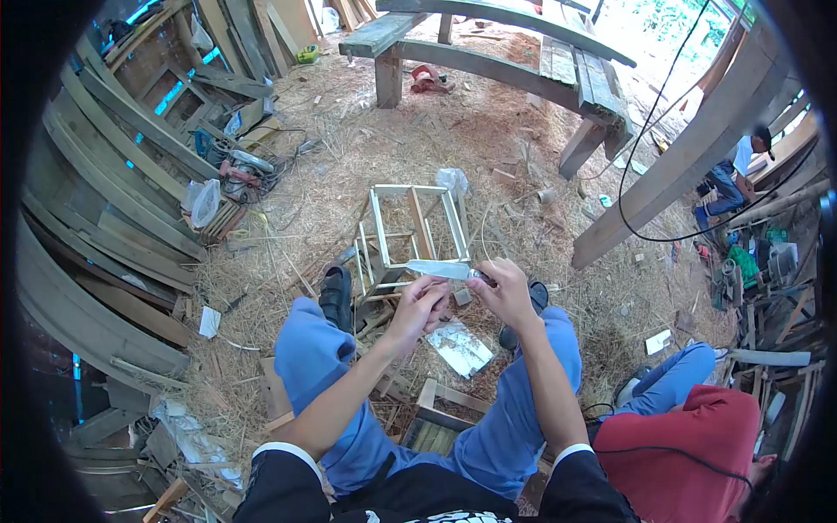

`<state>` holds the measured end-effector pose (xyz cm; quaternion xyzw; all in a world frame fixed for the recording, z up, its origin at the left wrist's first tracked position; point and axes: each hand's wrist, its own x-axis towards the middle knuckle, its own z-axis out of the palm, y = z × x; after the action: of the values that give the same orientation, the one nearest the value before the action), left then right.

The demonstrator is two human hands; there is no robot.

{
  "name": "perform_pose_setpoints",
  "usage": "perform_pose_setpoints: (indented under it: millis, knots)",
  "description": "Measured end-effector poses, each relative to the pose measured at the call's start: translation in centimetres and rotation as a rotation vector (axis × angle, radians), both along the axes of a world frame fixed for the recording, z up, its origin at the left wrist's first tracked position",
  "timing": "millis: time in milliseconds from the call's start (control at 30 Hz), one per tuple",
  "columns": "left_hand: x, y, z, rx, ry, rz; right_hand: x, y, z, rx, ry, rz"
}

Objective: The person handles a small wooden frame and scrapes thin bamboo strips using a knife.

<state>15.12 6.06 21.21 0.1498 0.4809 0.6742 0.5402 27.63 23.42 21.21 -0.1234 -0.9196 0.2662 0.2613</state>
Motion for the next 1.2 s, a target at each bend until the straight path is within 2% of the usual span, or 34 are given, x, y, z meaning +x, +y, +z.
perform_pose_setpoints:
  millis: [133,467,800,900,1100,1167,1200]
  knots:
    - [0.2,0.3,-0.7,-0.044,0.103,0.008,0.3,0.0,0.1,0.001,-0.001,0.001]
    - [0.5,1.4,-2.3,0.017,0.139,0.044,0.6,0.8,0.0,-0.011,0.009,0.040]
    - [1.0,1.7,-0.9,0.021,0.154,-0.004,1.2,2.6,-0.7,0.090,0.051,0.016]
    - [1.0,1.9,-0.4,0.045,0.112,0.019,1.0,2.7,-0.7,0.060,0.104,-0.050]
    - [0.6,2.4,0.0,0.025,0.035,0.041,1.2,3.1,0.5,0.203,0.071,-0.144]
    - [0.3,1.7,0.6,0.050,0.039,0.000,1.5,4.7,-1.5,0.152,0.173,-0.261]
    - [0.2,0.9,1.2,0.085,0.054,-0.034,2.0,5.8,-1.5,-0.044,0.235,-0.524]
